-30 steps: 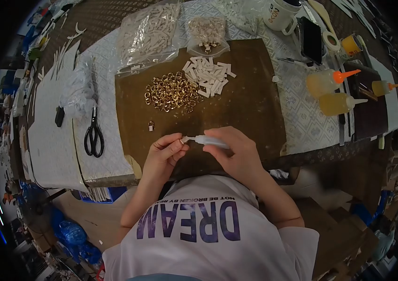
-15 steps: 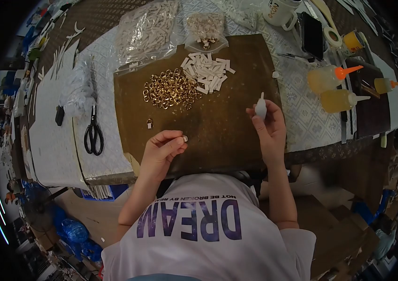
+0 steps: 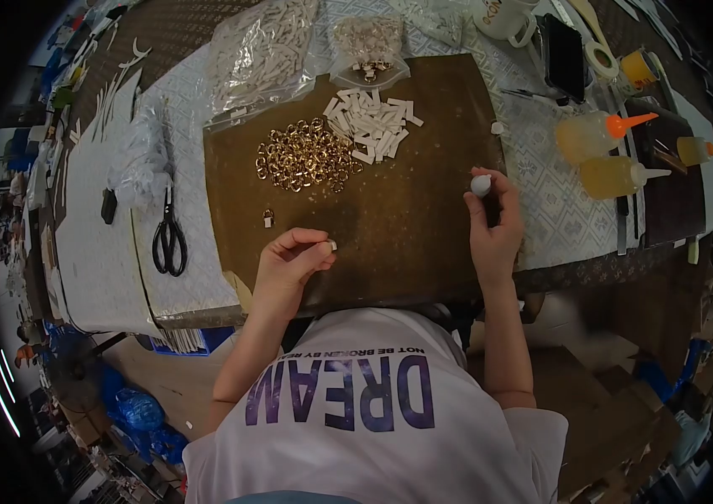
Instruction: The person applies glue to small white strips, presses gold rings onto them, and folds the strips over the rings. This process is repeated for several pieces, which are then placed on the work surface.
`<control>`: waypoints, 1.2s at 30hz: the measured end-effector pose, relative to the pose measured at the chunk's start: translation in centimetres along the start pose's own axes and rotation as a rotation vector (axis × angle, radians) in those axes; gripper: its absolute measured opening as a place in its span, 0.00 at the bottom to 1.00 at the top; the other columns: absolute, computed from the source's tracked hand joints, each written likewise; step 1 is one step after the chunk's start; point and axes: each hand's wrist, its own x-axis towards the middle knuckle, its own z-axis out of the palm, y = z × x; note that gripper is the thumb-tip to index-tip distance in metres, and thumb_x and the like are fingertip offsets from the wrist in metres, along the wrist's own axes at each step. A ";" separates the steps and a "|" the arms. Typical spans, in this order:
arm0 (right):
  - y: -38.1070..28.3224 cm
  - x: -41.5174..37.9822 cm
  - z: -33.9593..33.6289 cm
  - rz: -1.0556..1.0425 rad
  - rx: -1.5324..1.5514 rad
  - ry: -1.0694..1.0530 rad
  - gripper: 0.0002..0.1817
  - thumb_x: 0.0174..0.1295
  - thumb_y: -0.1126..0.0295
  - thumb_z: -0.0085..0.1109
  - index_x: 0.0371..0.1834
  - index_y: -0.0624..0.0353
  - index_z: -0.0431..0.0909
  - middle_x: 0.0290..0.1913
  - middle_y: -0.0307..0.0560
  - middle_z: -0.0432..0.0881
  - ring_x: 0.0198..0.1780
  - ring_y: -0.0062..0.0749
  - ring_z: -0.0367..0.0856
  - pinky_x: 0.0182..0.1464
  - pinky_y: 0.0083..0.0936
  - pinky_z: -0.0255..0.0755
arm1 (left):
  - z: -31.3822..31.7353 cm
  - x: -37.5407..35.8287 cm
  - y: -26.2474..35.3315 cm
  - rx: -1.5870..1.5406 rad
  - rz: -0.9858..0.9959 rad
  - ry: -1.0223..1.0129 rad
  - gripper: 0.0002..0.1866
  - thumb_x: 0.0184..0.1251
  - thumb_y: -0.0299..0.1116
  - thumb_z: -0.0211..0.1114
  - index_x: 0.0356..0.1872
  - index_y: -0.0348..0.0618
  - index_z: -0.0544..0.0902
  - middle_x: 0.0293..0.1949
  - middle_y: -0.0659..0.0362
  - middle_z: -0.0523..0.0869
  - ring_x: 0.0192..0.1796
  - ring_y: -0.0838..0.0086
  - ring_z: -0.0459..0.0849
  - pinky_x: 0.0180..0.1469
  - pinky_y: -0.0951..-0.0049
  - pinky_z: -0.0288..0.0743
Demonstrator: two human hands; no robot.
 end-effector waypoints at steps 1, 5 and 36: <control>0.1 0.0 0.0 -0.005 -0.002 0.002 0.15 0.64 0.83 0.54 0.54 0.62 0.72 0.53 0.43 0.78 0.51 0.24 0.76 0.54 0.21 0.70 | 0.0 0.0 0.0 -0.002 -0.003 0.001 0.08 0.60 0.24 0.69 0.40 0.37 0.83 0.34 0.59 0.86 0.36 0.78 0.84 0.41 0.78 0.78; 0.3 0.0 0.0 -0.011 0.007 0.004 0.15 0.64 0.82 0.54 0.53 0.62 0.72 0.52 0.42 0.78 0.50 0.24 0.76 0.53 0.20 0.70 | -0.3 0.3 -0.3 -0.006 -0.003 0.003 0.09 0.59 0.24 0.69 0.41 0.38 0.83 0.35 0.58 0.86 0.35 0.77 0.85 0.40 0.80 0.79; -3.2 2.4 9.0 -0.261 -0.412 -0.268 0.05 0.56 0.78 0.61 0.34 0.58 0.78 0.32 0.45 0.77 0.36 0.40 0.79 0.38 0.31 0.72 | -2.1 0.9 -3.1 0.513 0.474 0.237 0.18 0.61 0.19 0.62 0.39 0.44 0.59 0.37 0.58 0.83 0.25 0.90 0.72 0.25 0.87 0.64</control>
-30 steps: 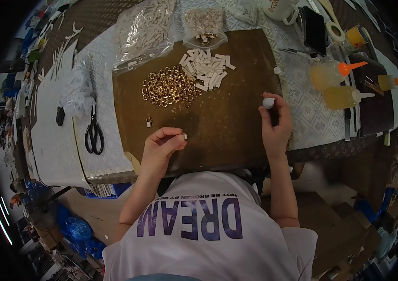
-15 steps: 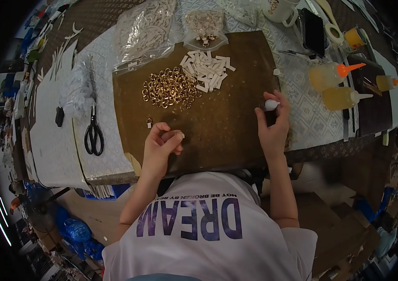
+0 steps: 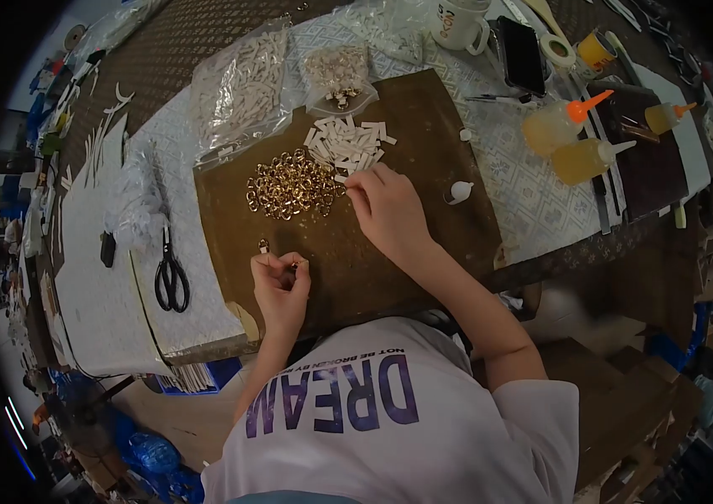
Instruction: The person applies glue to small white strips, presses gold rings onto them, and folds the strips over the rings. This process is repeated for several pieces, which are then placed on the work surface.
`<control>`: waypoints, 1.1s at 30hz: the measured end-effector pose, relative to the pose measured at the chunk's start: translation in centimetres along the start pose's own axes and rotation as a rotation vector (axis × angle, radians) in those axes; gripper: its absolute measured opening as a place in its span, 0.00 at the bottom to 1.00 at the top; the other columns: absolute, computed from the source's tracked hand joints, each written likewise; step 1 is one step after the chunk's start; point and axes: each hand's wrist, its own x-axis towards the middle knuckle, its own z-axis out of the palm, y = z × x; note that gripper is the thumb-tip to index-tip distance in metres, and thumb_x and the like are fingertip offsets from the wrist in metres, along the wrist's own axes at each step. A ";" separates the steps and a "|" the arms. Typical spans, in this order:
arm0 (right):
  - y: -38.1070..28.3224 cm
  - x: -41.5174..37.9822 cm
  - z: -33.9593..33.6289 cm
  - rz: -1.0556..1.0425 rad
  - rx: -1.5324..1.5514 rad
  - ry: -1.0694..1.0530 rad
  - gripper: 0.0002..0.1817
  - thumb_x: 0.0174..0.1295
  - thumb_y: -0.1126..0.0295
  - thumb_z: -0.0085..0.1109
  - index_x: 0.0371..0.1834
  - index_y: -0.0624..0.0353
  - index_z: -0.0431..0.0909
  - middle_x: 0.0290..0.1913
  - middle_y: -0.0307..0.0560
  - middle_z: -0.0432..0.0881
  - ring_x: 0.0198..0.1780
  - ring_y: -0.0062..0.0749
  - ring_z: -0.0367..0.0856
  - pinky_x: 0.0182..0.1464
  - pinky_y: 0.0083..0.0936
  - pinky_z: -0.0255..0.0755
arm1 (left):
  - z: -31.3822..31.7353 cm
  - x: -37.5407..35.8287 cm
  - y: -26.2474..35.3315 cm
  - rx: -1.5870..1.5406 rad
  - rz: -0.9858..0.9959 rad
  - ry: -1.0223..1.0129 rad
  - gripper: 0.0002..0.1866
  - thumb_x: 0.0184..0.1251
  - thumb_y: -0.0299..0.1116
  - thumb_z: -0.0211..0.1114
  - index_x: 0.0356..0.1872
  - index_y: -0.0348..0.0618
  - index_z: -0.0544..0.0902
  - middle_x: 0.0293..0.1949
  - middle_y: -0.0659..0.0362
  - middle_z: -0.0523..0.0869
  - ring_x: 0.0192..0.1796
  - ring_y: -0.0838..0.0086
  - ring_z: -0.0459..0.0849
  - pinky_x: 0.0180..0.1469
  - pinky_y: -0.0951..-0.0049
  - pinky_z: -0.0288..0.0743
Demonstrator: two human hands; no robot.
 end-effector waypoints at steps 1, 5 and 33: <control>0.3 0.8 0.6 -0.039 -0.050 -0.005 0.04 0.56 0.77 0.61 0.34 0.58 0.78 0.33 0.46 0.77 0.36 0.41 0.79 0.38 0.32 0.72 | 0.0 -0.1 -0.3 -0.025 0.019 0.010 0.18 0.61 0.18 0.62 0.39 0.44 0.59 0.37 0.58 0.82 0.25 0.90 0.72 0.25 0.87 0.65; 1.0 2.1 2.2 -0.058 -0.247 -0.046 0.04 0.56 0.74 0.62 0.33 0.57 0.76 0.33 0.45 0.76 0.36 0.43 0.78 0.38 0.35 0.72 | 0.0 -0.2 -0.3 -0.095 0.094 0.046 0.19 0.62 0.17 0.62 0.39 0.47 0.58 0.37 0.58 0.81 0.23 0.90 0.68 0.24 0.88 0.62; 0.5 -0.3 2.1 0.246 0.364 0.099 0.05 0.59 0.81 0.56 0.38 0.63 0.75 0.33 0.44 0.79 0.30 0.22 0.78 0.33 0.19 0.72 | -0.6 -0.1 -0.7 -0.238 0.079 0.011 0.18 0.64 0.17 0.59 0.36 0.45 0.57 0.40 0.56 0.79 0.27 0.91 0.68 0.27 0.88 0.62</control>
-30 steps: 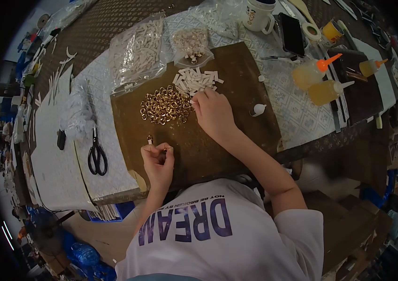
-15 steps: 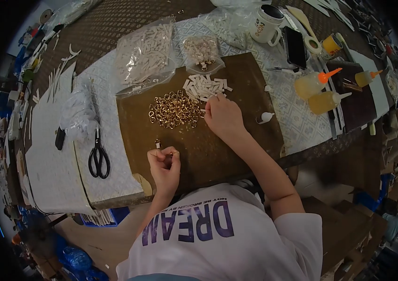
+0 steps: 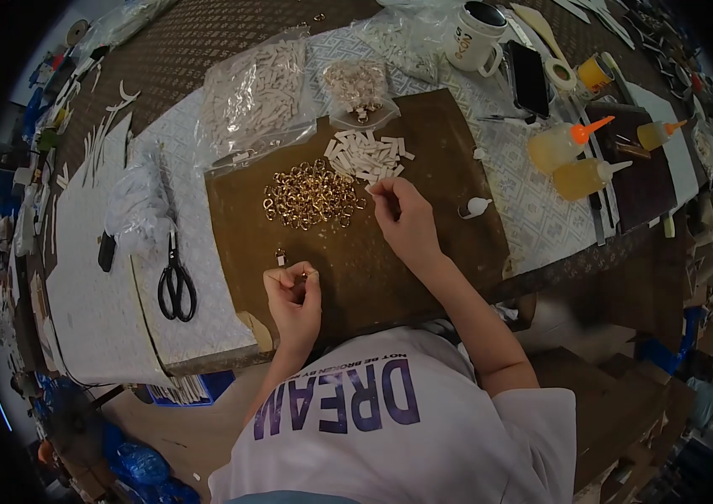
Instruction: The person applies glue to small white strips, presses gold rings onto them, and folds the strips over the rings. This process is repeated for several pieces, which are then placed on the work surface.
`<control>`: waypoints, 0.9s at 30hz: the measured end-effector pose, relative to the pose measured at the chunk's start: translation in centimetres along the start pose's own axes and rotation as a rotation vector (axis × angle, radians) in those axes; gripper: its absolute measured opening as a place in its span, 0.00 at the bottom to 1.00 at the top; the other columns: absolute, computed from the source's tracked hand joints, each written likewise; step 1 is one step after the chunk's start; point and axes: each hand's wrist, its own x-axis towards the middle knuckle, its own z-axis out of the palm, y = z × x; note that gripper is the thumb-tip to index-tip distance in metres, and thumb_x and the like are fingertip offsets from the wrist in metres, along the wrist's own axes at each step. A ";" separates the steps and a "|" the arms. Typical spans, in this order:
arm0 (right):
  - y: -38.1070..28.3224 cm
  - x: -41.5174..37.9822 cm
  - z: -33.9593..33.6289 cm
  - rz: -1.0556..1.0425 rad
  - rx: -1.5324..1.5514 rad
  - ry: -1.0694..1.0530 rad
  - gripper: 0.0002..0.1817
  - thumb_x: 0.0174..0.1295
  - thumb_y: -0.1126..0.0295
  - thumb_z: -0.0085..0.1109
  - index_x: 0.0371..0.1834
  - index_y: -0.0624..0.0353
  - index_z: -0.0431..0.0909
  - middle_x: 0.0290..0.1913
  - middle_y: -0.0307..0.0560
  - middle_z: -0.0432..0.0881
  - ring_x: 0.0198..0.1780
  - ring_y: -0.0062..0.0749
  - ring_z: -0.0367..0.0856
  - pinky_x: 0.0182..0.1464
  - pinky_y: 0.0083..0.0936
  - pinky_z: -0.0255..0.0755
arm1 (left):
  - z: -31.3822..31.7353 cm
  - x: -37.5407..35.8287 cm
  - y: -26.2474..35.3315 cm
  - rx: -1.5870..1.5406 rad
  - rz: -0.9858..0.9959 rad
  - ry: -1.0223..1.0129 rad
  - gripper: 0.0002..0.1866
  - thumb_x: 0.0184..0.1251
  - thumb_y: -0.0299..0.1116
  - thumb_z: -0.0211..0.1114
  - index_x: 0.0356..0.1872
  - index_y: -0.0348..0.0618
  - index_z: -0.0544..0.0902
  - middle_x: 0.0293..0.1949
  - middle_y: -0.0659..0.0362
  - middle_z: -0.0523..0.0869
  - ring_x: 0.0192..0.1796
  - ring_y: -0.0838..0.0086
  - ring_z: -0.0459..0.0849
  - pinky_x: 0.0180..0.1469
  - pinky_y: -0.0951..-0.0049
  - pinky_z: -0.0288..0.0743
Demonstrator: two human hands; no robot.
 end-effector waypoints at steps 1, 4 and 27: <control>-0.1 0.0 0.0 -0.029 -0.018 -0.001 0.05 0.59 0.81 0.57 0.38 0.63 0.76 0.33 0.44 0.78 0.30 0.23 0.77 0.33 0.19 0.71 | 0.1 0.0 0.2 0.001 -0.005 -0.002 0.18 0.64 0.17 0.59 0.36 0.46 0.57 0.40 0.56 0.79 0.28 0.90 0.67 0.28 0.88 0.62; -0.6 0.2 -0.4 -0.118 -0.158 -0.065 0.07 0.60 0.80 0.57 0.41 0.62 0.77 0.33 0.42 0.77 0.30 0.22 0.78 0.33 0.18 0.72 | 0.1 0.0 0.0 0.013 0.005 0.005 0.18 0.65 0.17 0.58 0.36 0.47 0.56 0.40 0.56 0.78 0.27 0.90 0.67 0.27 0.88 0.61; -1.0 0.6 0.2 -0.059 -0.301 -0.221 0.10 0.56 0.74 0.64 0.41 0.58 0.78 0.36 0.40 0.73 0.28 0.26 0.70 0.33 0.23 0.69 | -2.6 1.0 1.9 0.230 0.275 0.108 0.19 0.63 0.16 0.61 0.41 0.45 0.59 0.41 0.51 0.81 0.24 0.85 0.74 0.21 0.87 0.66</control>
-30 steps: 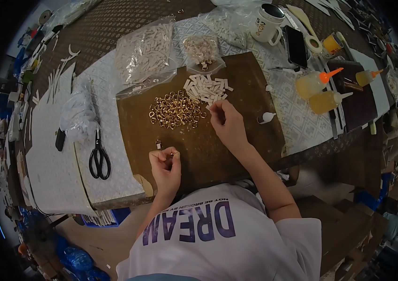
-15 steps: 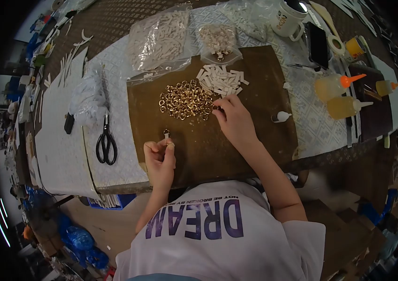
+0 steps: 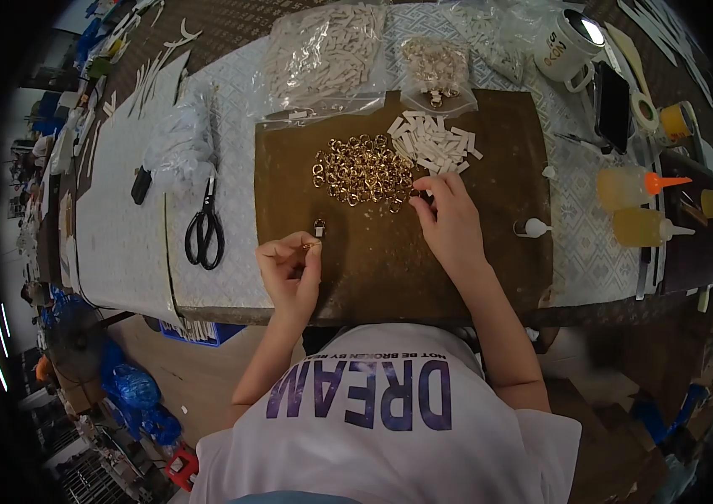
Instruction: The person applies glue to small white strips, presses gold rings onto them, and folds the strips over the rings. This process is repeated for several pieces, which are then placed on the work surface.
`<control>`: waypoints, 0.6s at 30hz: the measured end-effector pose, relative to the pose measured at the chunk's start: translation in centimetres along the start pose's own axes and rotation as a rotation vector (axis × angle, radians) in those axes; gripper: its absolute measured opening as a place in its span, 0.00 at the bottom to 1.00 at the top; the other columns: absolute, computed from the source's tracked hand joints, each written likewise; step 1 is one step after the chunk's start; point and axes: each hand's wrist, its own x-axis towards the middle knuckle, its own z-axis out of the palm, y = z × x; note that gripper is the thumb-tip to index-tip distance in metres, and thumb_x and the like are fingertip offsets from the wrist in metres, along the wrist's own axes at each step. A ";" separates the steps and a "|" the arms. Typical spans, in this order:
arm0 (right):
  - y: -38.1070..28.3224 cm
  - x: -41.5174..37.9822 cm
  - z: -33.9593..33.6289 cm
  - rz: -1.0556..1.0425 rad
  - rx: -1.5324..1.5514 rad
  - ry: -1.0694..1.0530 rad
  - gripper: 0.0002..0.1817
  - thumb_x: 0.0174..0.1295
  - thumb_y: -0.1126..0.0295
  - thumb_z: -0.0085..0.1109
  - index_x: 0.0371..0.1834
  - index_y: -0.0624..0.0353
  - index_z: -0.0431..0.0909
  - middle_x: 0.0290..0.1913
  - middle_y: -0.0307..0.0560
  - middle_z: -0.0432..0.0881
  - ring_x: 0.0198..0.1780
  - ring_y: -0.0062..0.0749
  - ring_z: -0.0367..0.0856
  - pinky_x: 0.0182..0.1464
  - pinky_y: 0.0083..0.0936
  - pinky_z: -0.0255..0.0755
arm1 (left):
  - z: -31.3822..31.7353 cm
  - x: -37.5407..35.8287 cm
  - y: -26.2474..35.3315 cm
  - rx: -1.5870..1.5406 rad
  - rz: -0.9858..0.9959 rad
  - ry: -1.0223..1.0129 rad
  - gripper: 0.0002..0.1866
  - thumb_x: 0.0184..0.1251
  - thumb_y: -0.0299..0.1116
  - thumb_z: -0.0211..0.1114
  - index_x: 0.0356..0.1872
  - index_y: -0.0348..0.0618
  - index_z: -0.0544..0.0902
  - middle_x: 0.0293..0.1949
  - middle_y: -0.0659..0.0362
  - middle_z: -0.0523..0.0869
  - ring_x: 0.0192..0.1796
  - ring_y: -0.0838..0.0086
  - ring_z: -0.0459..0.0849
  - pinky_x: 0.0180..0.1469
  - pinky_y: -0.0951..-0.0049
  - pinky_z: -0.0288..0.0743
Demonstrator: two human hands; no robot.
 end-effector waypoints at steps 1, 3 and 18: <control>0.1 0.0 0.0 0.001 0.007 0.004 0.10 0.56 0.74 0.64 0.42 0.58 0.78 0.37 0.40 0.73 0.29 0.26 0.70 0.34 0.23 0.69 | 0.0 0.0 0.1 0.019 0.024 -0.014 0.20 0.62 0.16 0.62 0.43 0.45 0.59 0.42 0.51 0.81 0.25 0.84 0.76 0.22 0.87 0.68; 0.1 -0.1 0.2 0.000 0.021 0.009 0.10 0.56 0.74 0.65 0.42 0.58 0.78 0.37 0.40 0.73 0.29 0.27 0.70 0.34 0.23 0.69 | -0.1 0.1 0.2 0.057 0.073 -0.040 0.22 0.61 0.16 0.64 0.47 0.43 0.60 0.42 0.50 0.82 0.27 0.81 0.80 0.23 0.86 0.71; -0.1 0.6 -0.2 0.002 0.020 -0.054 0.08 0.56 0.76 0.65 0.37 0.62 0.77 0.33 0.42 0.78 0.29 0.25 0.77 0.33 0.22 0.70 | -3.0 3.5 -1.7 0.458 -0.122 0.028 0.05 0.60 0.26 0.68 0.37 0.42 0.85 0.37 0.55 0.85 0.38 0.66 0.84 0.42 0.71 0.76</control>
